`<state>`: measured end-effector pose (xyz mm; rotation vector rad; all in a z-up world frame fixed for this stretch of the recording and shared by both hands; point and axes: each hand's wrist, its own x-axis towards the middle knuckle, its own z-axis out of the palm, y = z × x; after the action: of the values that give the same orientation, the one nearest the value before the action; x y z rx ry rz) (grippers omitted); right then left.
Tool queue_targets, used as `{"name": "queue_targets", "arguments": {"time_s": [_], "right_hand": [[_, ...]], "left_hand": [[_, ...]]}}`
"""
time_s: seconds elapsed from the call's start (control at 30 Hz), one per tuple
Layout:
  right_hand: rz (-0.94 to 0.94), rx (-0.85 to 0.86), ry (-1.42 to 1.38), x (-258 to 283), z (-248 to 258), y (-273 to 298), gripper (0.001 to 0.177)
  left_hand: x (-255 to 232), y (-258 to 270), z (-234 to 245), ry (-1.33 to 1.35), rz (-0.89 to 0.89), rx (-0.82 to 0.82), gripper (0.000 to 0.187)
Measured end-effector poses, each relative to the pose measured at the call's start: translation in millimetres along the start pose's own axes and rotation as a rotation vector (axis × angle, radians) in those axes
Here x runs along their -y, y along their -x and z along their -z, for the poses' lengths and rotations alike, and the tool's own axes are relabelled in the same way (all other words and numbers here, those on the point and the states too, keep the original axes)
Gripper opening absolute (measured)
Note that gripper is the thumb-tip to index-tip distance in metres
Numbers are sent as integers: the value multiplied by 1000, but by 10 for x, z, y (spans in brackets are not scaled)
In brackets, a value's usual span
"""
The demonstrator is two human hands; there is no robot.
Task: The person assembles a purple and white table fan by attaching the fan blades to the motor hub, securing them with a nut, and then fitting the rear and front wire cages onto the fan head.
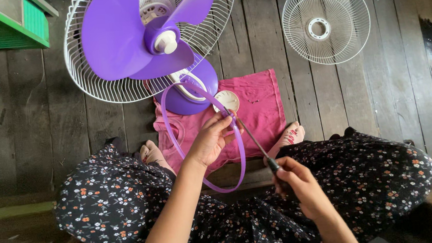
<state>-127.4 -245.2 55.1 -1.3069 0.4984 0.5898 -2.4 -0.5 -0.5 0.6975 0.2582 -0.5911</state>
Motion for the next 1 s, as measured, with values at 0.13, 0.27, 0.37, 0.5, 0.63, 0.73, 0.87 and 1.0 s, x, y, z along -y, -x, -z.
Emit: {"name": "queue_targets", "arguments": {"time_s": [0.13, 0.27, 0.37, 0.5, 0.63, 0.73, 0.87, 1.0], "right_hand": [[73, -34, -151, -33, 222, -140, 15], [36, -74, -559, -485, 355, -780, 11], [-168, -244, -454, -974, 360, -1679, 12], [-296, -325, -487, -1624, 252, -2613, 28], [-390, -438, -349, -1935, 241, -2963, 41], [-368, -511, -230, -2030, 255, -3044, 43], [-450, -568, -219, -1975, 224, -3192, 44], [-453, -599, -187, -2008, 206, -3338, 43]], "left_hand": [[-91, 36, 17, 13, -30, 17, 18], [-130, 52, 53, -12, -45, -33, 22], [-116, 41, 69, -44, -56, -45, 27], [-65, 53, 108, -111, -41, -95, 35], [-65, 101, 212, -180, -53, -140, 39], [-71, 163, 313, -369, -72, -215, 40], [-128, 127, 331, -601, -144, -268, 35], [-190, 153, 286, -733, -92, -316, 37]]}}
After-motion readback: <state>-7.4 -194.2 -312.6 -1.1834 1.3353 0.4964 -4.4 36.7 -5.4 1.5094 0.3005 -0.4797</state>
